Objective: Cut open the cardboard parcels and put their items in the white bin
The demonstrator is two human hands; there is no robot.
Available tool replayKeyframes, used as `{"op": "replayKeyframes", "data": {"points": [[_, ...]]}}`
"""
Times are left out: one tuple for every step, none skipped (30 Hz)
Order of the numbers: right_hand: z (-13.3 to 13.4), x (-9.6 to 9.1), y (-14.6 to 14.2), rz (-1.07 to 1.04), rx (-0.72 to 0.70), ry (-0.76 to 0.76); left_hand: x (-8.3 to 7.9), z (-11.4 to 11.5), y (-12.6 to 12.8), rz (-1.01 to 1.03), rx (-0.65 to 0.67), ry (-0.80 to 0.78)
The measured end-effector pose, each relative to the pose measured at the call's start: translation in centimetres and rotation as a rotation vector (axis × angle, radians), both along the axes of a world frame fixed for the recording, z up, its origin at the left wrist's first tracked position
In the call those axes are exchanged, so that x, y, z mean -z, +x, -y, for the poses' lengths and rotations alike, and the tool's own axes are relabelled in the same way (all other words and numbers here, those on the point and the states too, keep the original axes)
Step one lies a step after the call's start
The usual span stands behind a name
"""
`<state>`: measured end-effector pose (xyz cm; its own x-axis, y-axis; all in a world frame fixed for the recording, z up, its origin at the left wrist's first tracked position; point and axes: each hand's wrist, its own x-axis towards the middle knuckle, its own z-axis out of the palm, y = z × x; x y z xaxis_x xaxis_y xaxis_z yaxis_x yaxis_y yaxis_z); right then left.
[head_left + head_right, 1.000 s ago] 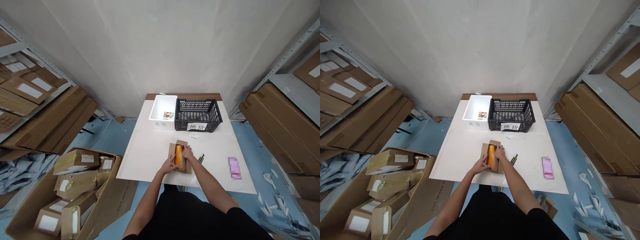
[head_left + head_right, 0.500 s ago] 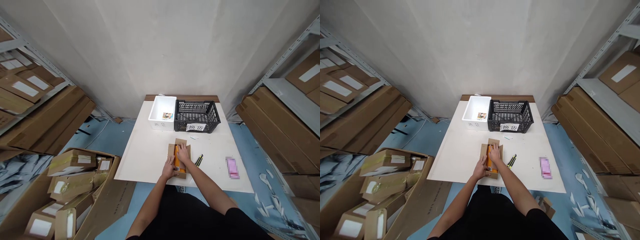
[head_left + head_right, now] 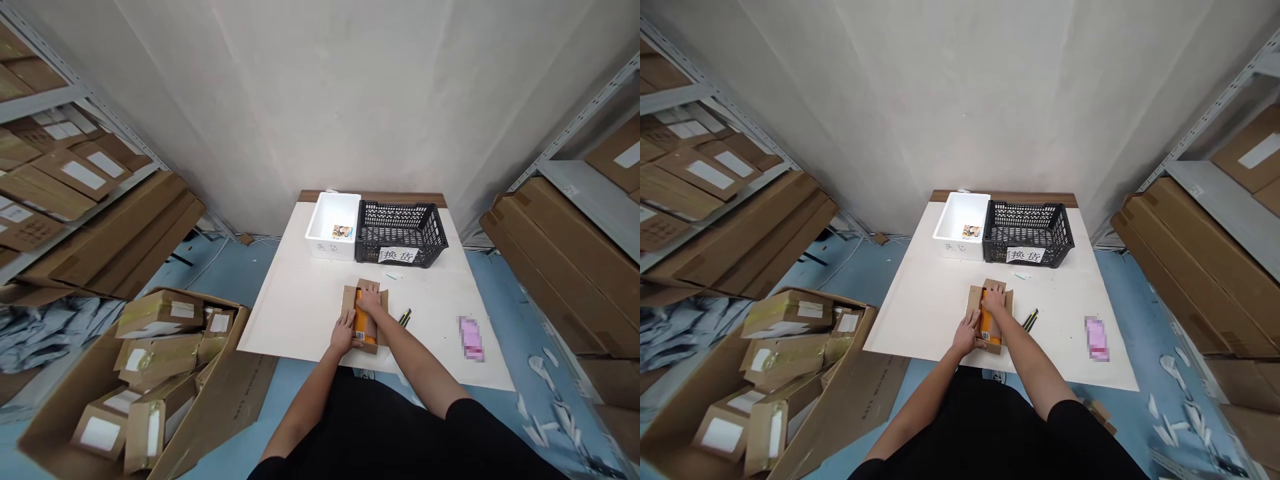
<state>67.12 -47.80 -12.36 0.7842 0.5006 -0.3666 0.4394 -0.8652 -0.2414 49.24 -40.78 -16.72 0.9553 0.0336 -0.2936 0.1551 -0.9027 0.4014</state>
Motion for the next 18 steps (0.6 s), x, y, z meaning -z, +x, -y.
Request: {"op": "replayKeyframes", "data": {"points": [[0.2, -0.1, 0.0, 0.011, -0.023, 0.005, 0.1, 0.0, -0.1, -0.001, 0.006, 0.014], [0.5, -0.1, -0.1, 0.02, -0.042, 0.014, 0.3, 0.0, -0.1, 0.002, 0.01, 0.027], [0.9, -0.1, -0.2, 0.027, -0.052, 0.026, 0.5, 0.0, -0.2, 0.006, 0.011, 0.041], [1.3, -0.1, -0.4, 0.032, -0.054, 0.041, 0.6, 0.0, -0.2, 0.008, 0.011, 0.053], [1.6, -0.1, -0.5, 0.036, -0.053, 0.059, 0.7, 0.0, -0.1, 0.006, 0.009, 0.061], [1.9, -0.2, -0.7, 0.041, -0.053, 0.082, 0.8, -0.1, -0.1, 0.002, 0.01, 0.064], [2.2, -0.3, -0.9, 0.047, -0.054, 0.109, 0.8, -0.1, 0.0, -0.006, 0.013, 0.061], [2.4, -0.5, -1.1, 0.05, -0.056, 0.139, 0.7, -0.2, 0.2, -0.016, 0.017, 0.053], [2.5, -0.6, -1.3, 0.047, -0.057, 0.168, 0.7, -0.3, 0.3, -0.028, 0.02, 0.043], [2.6, -0.8, -1.4, 0.039, -0.051, 0.195, 0.6, -0.4, 0.4, -0.04, 0.021, 0.034], [2.7, -0.9, -1.6, 0.026, -0.038, 0.219, 0.5, -0.4, 0.5, -0.05, 0.019, 0.03], [2.8, -0.9, -1.8, 0.014, -0.018, 0.236, 0.4, -0.5, 0.6, -0.058, 0.015, 0.029], [2.8, -1.0, -2.0, 0.007, 0.004, 0.248, 0.4, -0.5, 0.7, -0.067, 0.014, 0.028], [2.9, -0.9, -2.1, 0.01, 0.022, 0.259, 0.3, -0.5, 0.7, -0.073, 0.015, 0.027], [3.0, -0.8, -2.2, 0.022, 0.031, 0.268, 0.3, -0.5, 0.7, -0.077, 0.018, 0.026], [3.1, -0.7, -2.3, 0.04, 0.031, 0.278, 0.2, -0.5, 0.7, -0.079, 0.02, 0.024], [3.1, -0.6, -2.4, 0.062, 0.026, 0.286, 0.1, -0.4, 0.7, -0.08, 0.02, 0.023], [3.1, -0.4, -2.5, 0.085, 0.024, 0.291, 0.0, -0.4, 0.7, -0.08, 0.016, 0.024]]}}
